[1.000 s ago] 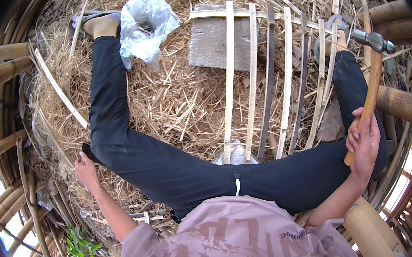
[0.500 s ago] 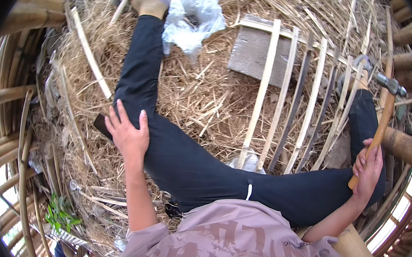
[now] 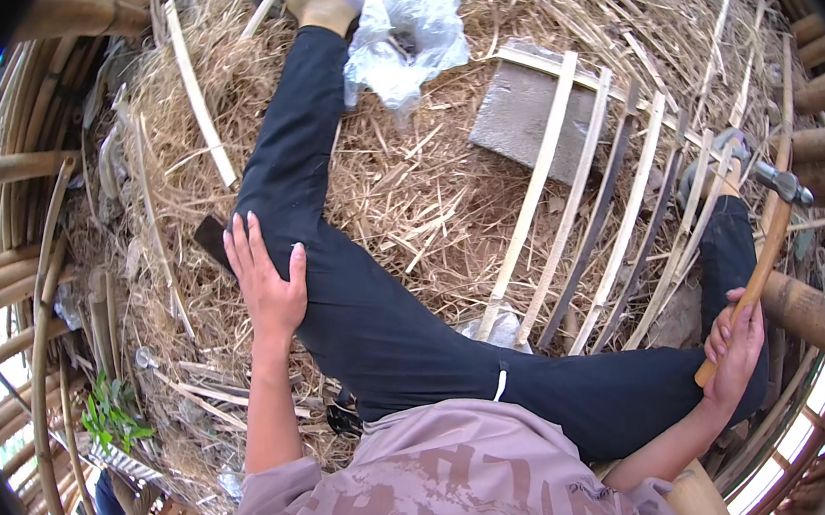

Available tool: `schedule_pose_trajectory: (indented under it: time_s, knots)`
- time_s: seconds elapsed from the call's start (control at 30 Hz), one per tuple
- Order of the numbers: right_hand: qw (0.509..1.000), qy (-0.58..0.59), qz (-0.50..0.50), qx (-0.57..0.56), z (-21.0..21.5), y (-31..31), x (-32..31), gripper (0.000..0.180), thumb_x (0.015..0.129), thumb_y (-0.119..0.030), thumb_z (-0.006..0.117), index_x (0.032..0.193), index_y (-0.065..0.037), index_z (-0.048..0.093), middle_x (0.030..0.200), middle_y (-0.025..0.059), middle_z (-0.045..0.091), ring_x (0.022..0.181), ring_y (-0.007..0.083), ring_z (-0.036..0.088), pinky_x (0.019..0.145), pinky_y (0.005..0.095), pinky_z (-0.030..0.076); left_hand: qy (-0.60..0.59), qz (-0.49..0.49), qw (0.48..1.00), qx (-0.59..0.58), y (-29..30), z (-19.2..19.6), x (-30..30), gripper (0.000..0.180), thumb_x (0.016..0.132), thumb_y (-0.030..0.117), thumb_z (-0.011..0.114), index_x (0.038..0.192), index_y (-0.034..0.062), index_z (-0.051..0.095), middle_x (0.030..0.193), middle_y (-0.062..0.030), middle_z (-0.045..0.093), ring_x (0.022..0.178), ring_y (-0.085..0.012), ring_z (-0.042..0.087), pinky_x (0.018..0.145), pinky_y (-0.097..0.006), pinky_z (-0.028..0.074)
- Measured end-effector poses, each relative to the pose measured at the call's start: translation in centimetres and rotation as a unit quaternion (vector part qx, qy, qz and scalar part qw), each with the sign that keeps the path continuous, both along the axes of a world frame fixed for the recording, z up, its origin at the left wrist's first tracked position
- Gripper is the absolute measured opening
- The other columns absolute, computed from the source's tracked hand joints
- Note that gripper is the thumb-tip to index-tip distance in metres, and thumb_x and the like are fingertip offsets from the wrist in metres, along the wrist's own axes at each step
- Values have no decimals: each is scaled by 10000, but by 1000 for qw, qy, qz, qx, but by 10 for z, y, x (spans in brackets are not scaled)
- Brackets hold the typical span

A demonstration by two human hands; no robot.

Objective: The person aligns bamboo strips on a stone block and hammers nails into them to secure the pieces together, creating a lattice structure.

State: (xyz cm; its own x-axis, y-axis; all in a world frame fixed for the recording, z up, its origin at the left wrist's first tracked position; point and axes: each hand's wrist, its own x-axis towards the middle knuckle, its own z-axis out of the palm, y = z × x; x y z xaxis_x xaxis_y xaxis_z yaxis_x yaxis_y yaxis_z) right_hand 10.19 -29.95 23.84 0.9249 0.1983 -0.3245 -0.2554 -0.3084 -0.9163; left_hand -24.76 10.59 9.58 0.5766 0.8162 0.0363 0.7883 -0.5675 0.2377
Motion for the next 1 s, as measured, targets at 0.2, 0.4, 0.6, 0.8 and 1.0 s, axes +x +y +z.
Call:
schedule_pose_trajectory:
  time_s: [0.2, 0.4, 0.6, 0.8, 1.0]
  knots:
    - [999, 14, 16, 23, -6, 3, 2, 286, 1061, -331, 491, 1141, -57, 513, 696, -63, 354, 501, -21, 294, 418, 147, 244, 84, 81, 992, 48, -10, -1, 22, 728, 940, 398, 615, 1518, 56, 334, 1563, -234, 294, 1443, -449, 250, 1171, -538, 240]
    - [1000, -3, -5, 13, -1, 5, 0, 288, 1061, -334, 491, 1144, -59, 514, 696, -64, 354, 498, -21, 294, 416, 148, 242, -1, 73, 996, 41, -6, -11, 14, 677, 943, 332, 631, 1489, 28, 368, 1549, -236, 317, 1443, -450, 246, 1179, -527, 230]
    - [1000, -2, 12, 6, -1, 3, 1, 282, 1061, -331, 492, 1140, -61, 514, 698, -65, 353, 502, -23, 293, 421, 145, 249, -34, -22, 992, 123, -15, 8, 49, 381, 876, 217, 685, 1188, 6, 624, 1355, -182, 529, 1356, -408, 401, 1130, -499, 297]
    - [999, 16, 31, 10, -9, 8, 7, 314, 1064, -353, 478, 1166, -57, 505, 704, -67, 352, 504, -25, 300, 415, 141, 261, -220, -134, 951, -173, 13, -33, 177, 297, 890, 155, 669, 1139, -5, 638, 1145, -187, 642, 1083, -361, 594, 940, -428, 474]
    - [999, 31, -25, 3, -12, 0, 5, 284, 1058, -331, 500, 1132, -58, 505, 695, -60, 355, 494, -20, 302, 413, 144, 250, -117, -119, 985, -45, 89, -159, 296, 253, 884, 135, 651, 1117, 38, 662, 1115, -167, 654, 1061, -357, 604, 897, -443, 503]
